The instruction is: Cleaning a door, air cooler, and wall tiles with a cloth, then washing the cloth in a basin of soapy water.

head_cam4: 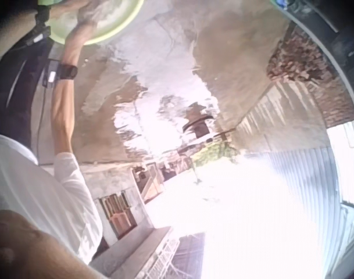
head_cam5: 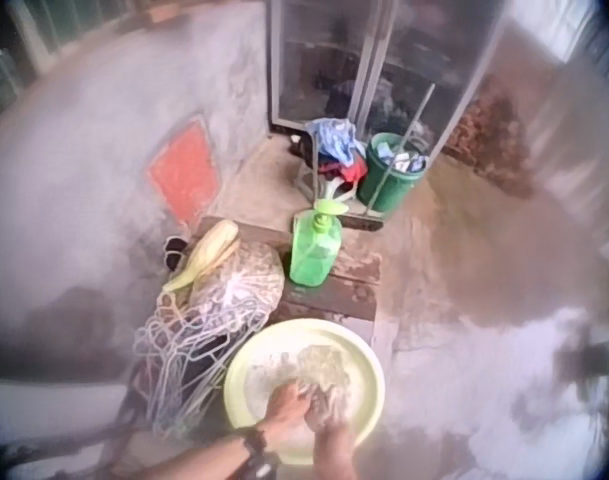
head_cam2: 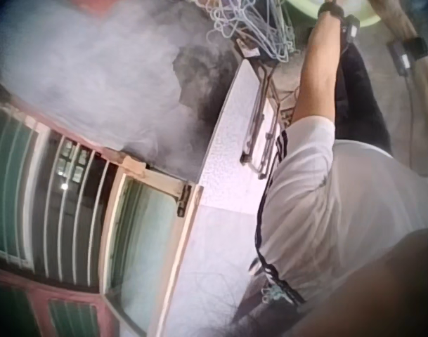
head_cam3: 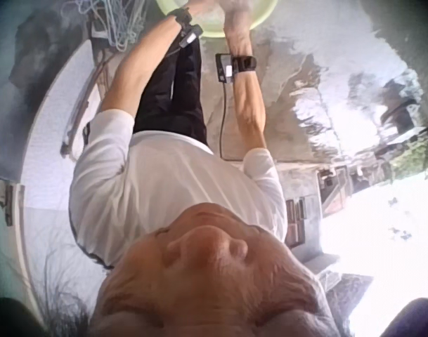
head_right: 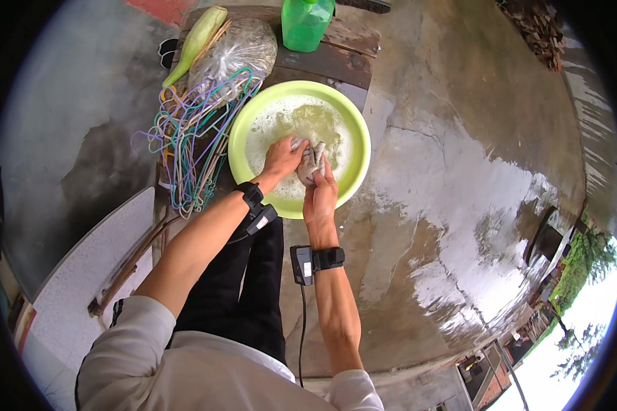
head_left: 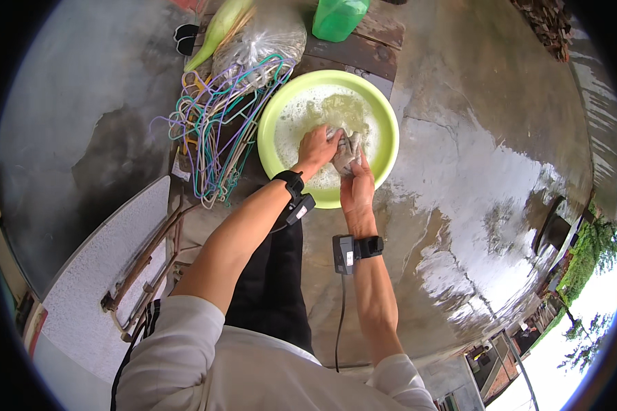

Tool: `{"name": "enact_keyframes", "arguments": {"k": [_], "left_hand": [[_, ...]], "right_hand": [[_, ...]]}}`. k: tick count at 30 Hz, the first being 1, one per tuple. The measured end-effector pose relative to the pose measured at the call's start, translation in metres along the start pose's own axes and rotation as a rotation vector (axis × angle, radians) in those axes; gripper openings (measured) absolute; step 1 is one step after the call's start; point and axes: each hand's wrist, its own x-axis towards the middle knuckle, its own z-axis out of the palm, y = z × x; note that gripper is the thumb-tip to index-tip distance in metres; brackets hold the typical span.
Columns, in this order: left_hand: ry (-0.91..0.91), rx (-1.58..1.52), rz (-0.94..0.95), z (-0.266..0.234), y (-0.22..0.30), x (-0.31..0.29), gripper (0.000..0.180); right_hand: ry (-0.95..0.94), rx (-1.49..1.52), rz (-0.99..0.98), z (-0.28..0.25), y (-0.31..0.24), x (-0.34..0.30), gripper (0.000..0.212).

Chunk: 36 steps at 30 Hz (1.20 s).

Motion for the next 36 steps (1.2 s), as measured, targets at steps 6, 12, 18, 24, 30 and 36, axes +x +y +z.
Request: {"name": "enact_keyframes", "arguments": {"k": [6, 12, 18, 24, 30, 36], "left_hand": [[0.161, -0.016, -0.058, -0.031, -0.045, 0.015, 0.04], [0.026, -0.247, 0.217, -0.057, -0.033, 0.003, 0.013], [-0.244, -0.27, 0.32, -0.049, 0.0, -0.028, 0.026], [-0.309, -0.154, 0.414, -0.035, 0.024, -0.048, 0.023], [-0.252, -0.438, 0.384, -0.054, 0.008, -0.052, 0.014], [-0.106, -0.649, 0.288, -0.114, 0.019, -0.053, 0.019]], "right_hand": [[0.233, -0.122, -0.073, -0.021, -0.026, -0.004, 0.043], [0.301, -0.109, -0.143, -0.024, -0.035, -0.007, 0.042], [0.056, 0.017, -0.138, 0.007, -0.042, -0.024, 0.045], [0.088, 0.008, -0.155, 0.014, -0.047, -0.04, 0.045], [0.273, -0.139, -0.429, -0.002, -0.074, -0.032, 0.04], [0.335, -0.505, -0.526, -0.033, -0.072, -0.014, 0.033]]}}
